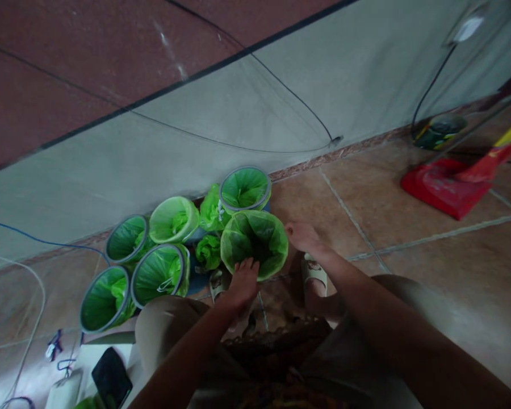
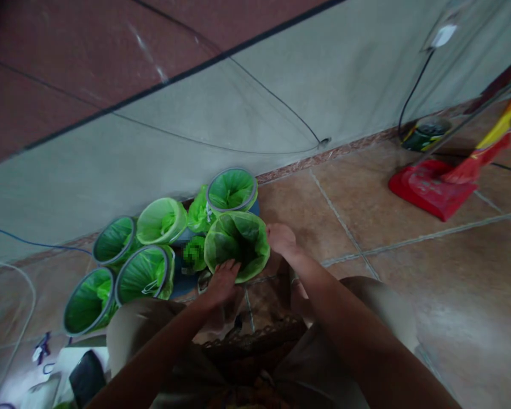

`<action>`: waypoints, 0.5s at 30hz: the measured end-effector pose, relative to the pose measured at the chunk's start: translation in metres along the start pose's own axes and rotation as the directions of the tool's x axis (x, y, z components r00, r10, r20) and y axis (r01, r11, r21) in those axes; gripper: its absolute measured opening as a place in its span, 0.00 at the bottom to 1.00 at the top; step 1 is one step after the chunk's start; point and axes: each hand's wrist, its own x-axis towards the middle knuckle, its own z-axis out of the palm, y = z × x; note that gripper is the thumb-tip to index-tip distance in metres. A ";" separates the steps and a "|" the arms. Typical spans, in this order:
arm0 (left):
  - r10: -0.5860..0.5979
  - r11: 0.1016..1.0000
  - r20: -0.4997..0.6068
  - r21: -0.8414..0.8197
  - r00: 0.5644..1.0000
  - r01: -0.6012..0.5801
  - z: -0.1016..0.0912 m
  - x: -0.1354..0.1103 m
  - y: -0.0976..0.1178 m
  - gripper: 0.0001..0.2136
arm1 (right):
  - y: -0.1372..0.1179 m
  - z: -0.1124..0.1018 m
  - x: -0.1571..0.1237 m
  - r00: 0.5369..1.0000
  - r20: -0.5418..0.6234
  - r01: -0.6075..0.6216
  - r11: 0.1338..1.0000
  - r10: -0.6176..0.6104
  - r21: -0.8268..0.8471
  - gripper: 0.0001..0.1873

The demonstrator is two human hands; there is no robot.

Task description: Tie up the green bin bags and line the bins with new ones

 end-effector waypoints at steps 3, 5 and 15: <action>-0.057 0.993 -0.096 -0.111 0.994 0.046 -0.001 0.003 0.017 0.32 | -0.012 0.006 -0.006 0.969 0.101 0.231 0.972 -0.226 -0.034 0.18; -0.064 0.987 -0.123 -0.154 0.990 0.045 0.001 0.009 0.032 0.28 | -0.016 0.014 -0.010 0.929 0.193 0.335 0.939 -0.316 -0.078 0.19; -0.039 0.996 0.059 -0.080 0.997 0.044 0.018 0.024 0.053 0.16 | -0.011 0.037 -0.016 0.922 0.272 0.333 0.923 -0.275 -0.195 0.18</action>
